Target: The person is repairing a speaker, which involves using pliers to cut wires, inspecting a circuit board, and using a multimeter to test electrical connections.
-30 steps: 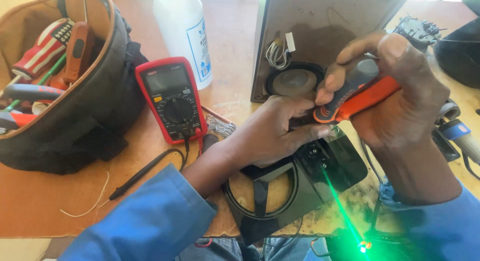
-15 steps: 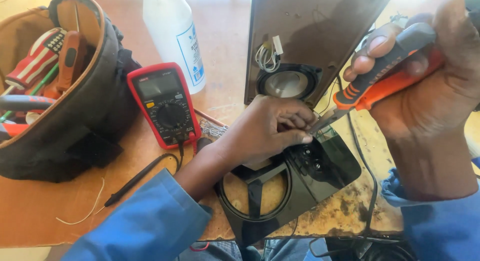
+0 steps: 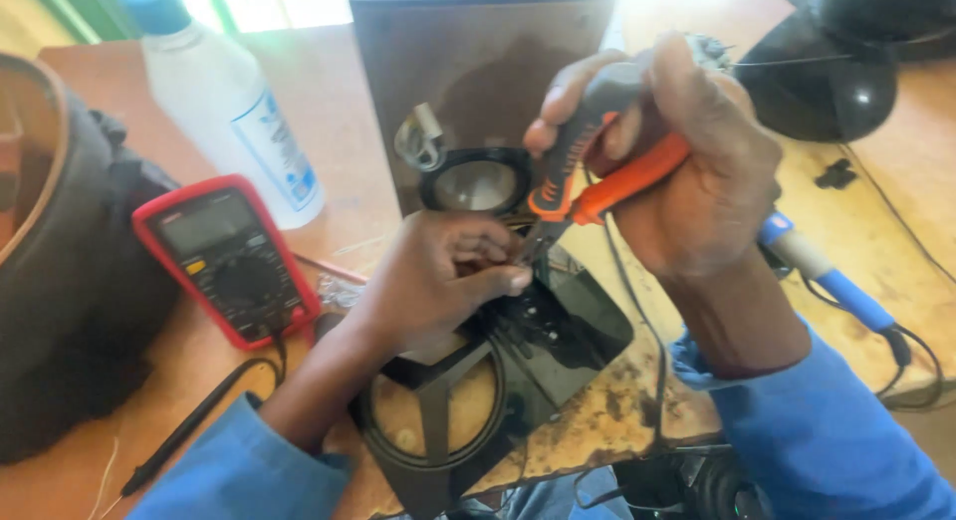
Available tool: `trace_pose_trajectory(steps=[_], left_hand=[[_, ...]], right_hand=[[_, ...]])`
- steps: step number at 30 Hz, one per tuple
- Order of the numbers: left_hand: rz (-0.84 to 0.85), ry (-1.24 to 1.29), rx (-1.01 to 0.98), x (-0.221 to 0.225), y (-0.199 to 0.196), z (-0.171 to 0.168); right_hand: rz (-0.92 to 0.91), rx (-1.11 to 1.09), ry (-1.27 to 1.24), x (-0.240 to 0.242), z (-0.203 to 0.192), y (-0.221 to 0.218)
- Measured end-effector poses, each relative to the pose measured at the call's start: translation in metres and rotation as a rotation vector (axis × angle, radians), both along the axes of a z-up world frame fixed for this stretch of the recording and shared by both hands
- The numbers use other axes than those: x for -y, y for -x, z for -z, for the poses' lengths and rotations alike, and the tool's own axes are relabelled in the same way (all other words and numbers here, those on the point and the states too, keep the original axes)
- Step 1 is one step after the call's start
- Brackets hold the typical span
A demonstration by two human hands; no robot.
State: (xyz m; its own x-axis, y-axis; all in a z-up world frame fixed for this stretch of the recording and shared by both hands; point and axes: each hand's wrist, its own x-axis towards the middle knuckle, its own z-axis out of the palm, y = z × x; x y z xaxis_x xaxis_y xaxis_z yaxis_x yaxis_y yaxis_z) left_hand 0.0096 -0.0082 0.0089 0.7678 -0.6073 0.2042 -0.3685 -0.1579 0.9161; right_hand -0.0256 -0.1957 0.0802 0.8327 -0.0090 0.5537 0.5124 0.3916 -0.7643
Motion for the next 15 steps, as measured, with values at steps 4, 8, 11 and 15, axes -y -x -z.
trace_pose_trajectory(steps=[4, 8, 11, 15], left_hand=[[-0.045, 0.029, -0.105, 0.011, 0.005, -0.006], [0.071, -0.073, 0.198, 0.039, 0.015, -0.03], [0.141, -0.059, 0.437, 0.086, 0.015, -0.026], [0.178, -0.072, 0.627, 0.159, 0.015, -0.014]], right_hand=[[0.094, 0.086, -0.02, 0.022, -0.013, 0.011], [0.342, 0.018, 0.014, 0.063, -0.029, 0.045], [0.567, 0.024, 0.21, 0.108, -0.021, 0.063], [0.752, 0.131, 0.506, 0.179, 0.002, 0.078]])
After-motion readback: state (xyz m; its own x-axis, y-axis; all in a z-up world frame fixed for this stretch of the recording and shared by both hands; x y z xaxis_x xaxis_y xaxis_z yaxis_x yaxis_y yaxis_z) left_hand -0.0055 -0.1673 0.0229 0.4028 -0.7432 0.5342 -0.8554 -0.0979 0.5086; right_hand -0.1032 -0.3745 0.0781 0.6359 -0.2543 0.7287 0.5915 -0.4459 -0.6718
